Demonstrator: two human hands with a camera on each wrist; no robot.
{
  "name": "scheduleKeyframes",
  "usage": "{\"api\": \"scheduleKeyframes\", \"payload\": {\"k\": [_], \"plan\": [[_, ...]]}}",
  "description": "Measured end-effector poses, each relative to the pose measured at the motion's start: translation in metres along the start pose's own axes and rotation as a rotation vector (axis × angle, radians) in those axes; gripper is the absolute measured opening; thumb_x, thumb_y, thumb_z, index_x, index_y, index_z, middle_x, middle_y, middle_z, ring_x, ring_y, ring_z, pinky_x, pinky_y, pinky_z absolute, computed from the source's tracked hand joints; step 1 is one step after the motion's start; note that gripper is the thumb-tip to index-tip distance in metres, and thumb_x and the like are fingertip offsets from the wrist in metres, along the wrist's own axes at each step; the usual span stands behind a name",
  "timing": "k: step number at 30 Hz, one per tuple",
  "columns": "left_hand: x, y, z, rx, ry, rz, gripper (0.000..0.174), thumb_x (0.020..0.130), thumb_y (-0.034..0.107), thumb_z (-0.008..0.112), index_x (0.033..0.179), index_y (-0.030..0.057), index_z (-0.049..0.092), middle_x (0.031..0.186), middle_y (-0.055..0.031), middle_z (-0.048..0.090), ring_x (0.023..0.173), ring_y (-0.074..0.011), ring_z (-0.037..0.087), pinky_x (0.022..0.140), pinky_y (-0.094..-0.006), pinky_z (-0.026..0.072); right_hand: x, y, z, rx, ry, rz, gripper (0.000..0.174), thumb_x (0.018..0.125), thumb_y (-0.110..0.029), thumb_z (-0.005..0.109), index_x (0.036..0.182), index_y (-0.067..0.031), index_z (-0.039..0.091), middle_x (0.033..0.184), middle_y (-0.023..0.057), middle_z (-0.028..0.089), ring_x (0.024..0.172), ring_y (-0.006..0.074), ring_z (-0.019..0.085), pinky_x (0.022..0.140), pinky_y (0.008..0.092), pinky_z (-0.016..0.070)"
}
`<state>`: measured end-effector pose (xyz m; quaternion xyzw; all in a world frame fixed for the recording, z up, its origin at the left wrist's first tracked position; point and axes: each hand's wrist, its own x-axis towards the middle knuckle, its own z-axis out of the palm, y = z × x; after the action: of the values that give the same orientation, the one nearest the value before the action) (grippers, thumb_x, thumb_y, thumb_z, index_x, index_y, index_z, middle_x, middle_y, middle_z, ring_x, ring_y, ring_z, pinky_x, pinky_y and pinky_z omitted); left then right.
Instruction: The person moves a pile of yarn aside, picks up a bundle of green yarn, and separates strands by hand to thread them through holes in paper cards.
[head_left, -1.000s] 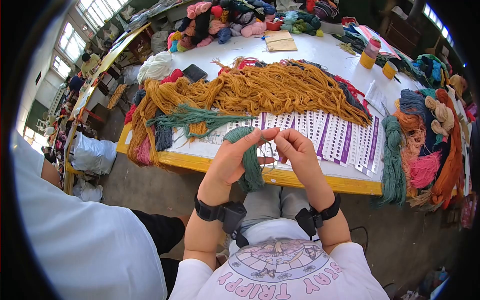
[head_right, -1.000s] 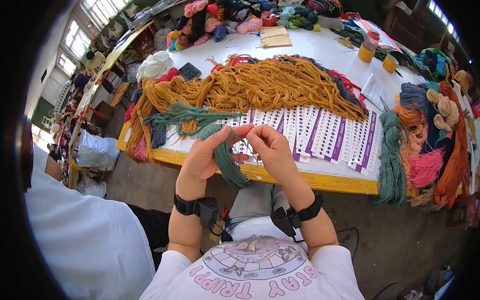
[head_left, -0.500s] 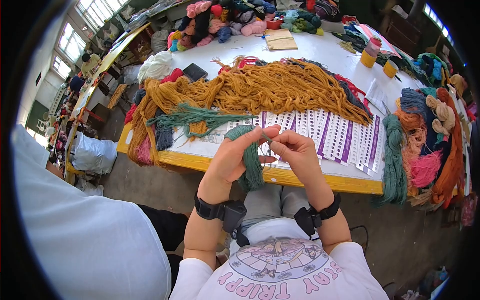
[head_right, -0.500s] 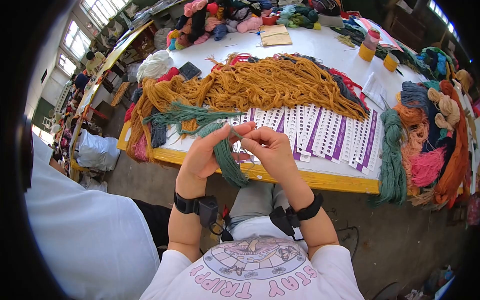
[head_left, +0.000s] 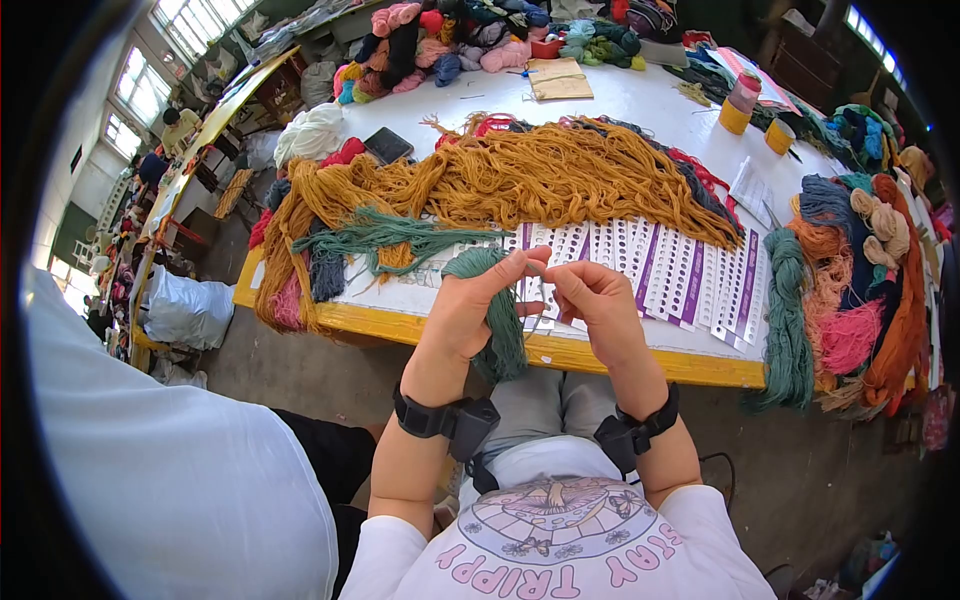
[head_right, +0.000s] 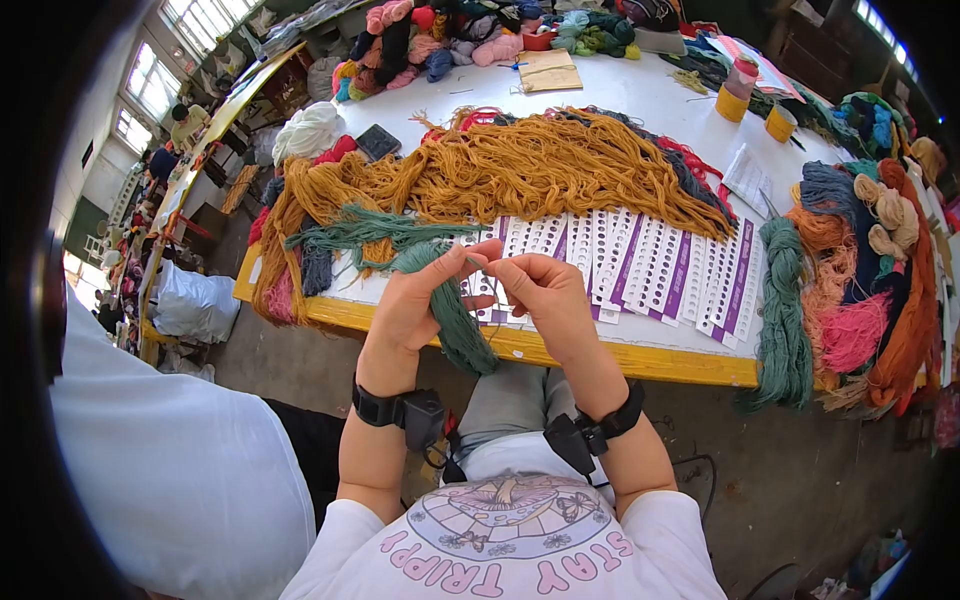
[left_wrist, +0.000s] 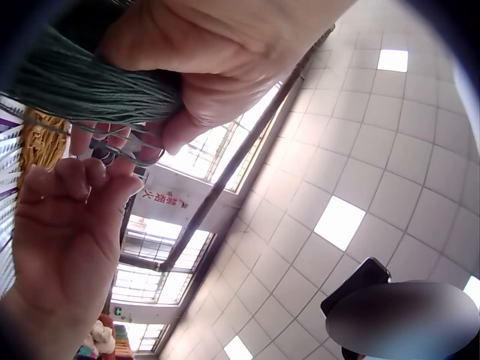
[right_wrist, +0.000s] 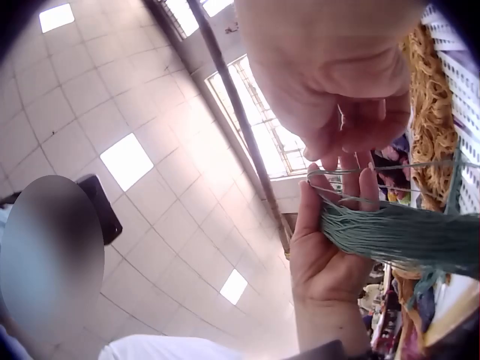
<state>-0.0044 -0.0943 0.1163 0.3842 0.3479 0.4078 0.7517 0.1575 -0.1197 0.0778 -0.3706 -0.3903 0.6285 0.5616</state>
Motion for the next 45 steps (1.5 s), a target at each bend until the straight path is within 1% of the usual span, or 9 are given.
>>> {"api": "scheduleKeyframes", "payload": {"k": [9, 15, 18, 21, 22, 28, 31, 40, 45], "plan": [[0.001, 0.001, 0.001, -0.005, -0.020, -0.015, 0.032, 0.086, 0.028, 0.055, 0.096, -0.0017, 0.059, 0.111, -0.0126, 0.055, 0.094, -0.0177, 0.057, 0.073, -0.0329, 0.0509, 0.001, 0.003, 0.014, -0.153, -0.045, -0.145, 0.013, 0.081, -0.007, 0.061, 0.086, 0.0039, 0.062, 0.088, 0.0054, 0.056, 0.075, 0.0160, 0.061, 0.068, 0.0275, 0.0515], [0.002, 0.000, 0.002, 0.031, 0.009, 0.020, 0.035, 0.087, 0.031, 0.053, 0.095, -0.0025, 0.060, 0.111, -0.0137, 0.055, 0.096, -0.0186, 0.056, 0.074, -0.0331, 0.0510, -0.001, -0.003, 0.017, -0.181, 0.011, -0.327, 0.009, 0.082, -0.007, 0.058, 0.084, 0.0011, 0.061, 0.082, 0.0031, 0.054, 0.077, 0.0115, 0.058, 0.057, 0.0221, 0.0497], [0.006, -0.004, -0.005, 0.007, -0.009, -0.034, 0.044, 0.089, 0.038, 0.046, 0.099, -0.0027, 0.059, 0.111, -0.0135, 0.055, 0.099, -0.0191, 0.055, 0.075, -0.0339, 0.0507, 0.001, -0.006, 0.009, 0.090, 0.034, 0.021, 0.013, 0.086, -0.015, 0.054, 0.084, -0.0031, 0.058, 0.073, -0.0006, 0.052, 0.068, 0.0076, 0.054, 0.046, 0.0187, 0.0406], [0.009, -0.009, -0.006, -0.069, -0.002, -0.075, 0.053, 0.090, 0.045, 0.038, 0.105, -0.0030, 0.056, 0.110, -0.0123, 0.056, 0.099, -0.0186, 0.055, 0.076, -0.0345, 0.0502, 0.010, 0.000, -0.004, 0.582, -0.195, 0.160, 0.014, 0.087, -0.020, 0.052, 0.084, -0.0067, 0.055, 0.066, -0.0036, 0.047, 0.056, 0.0044, 0.045, 0.041, 0.0174, 0.0299], [0.010, -0.010, -0.005, -0.097, 0.012, -0.082, 0.056, 0.091, 0.047, 0.035, 0.108, -0.0032, 0.055, 0.109, -0.0118, 0.056, 0.099, -0.0182, 0.055, 0.076, -0.0346, 0.0500, 0.009, -0.002, -0.005, 0.562, -0.151, 0.194, 0.013, 0.085, -0.019, 0.055, 0.082, -0.0064, 0.053, 0.059, -0.0051, 0.041, 0.049, 0.0036, 0.035, 0.041, 0.0184, 0.0272], [0.007, -0.007, -0.002, -0.046, -0.017, -0.069, 0.058, 0.091, 0.047, 0.033, 0.114, -0.0042, 0.051, 0.106, -0.0099, 0.057, 0.096, -0.0157, 0.055, 0.077, -0.0314, 0.0488, 0.001, -0.020, 0.013, -0.144, -0.033, 0.124, 0.020, 0.079, -0.014, 0.063, 0.092, 0.0009, 0.059, 0.064, -0.0009, 0.056, 0.056, 0.0040, 0.050, 0.046, 0.0177, 0.0350], [0.007, -0.009, -0.001, 0.026, -0.053, -0.031, 0.059, 0.092, 0.046, 0.033, 0.116, -0.0046, 0.050, 0.106, -0.0100, 0.057, 0.094, -0.0151, 0.055, 0.077, -0.0290, 0.0488, 0.004, -0.002, 0.012, -0.181, -0.089, 0.003, 0.021, 0.078, -0.011, 0.064, 0.093, 0.0035, 0.061, 0.073, 0.0036, 0.061, 0.065, 0.0060, 0.056, 0.053, 0.0197, 0.0419], [0.007, -0.007, 0.001, -0.045, -0.083, -0.060, 0.059, 0.092, 0.045, 0.031, 0.115, -0.0064, 0.049, 0.112, -0.0143, 0.054, 0.089, -0.0186, 0.058, 0.076, -0.0334, 0.0504, -0.002, -0.019, 0.015, -0.204, -0.023, 0.065, 0.017, 0.078, -0.011, 0.064, 0.085, 0.0041, 0.063, 0.072, 0.0032, 0.061, 0.066, 0.0085, 0.058, 0.061, 0.0219, 0.0472], [0.007, -0.004, 0.001, -0.085, -0.083, -0.057, 0.050, 0.093, 0.039, 0.035, 0.110, -0.0056, 0.051, 0.117, -0.0173, 0.051, 0.094, -0.0213, 0.057, 0.077, -0.0363, 0.0510, 0.003, -0.009, 0.001, -0.102, -0.029, 0.079, 0.015, 0.079, -0.016, 0.064, 0.083, -0.0014, 0.065, 0.069, 0.0011, 0.060, 0.054, 0.0035, 0.049, 0.049, 0.0172, 0.0392]]}}
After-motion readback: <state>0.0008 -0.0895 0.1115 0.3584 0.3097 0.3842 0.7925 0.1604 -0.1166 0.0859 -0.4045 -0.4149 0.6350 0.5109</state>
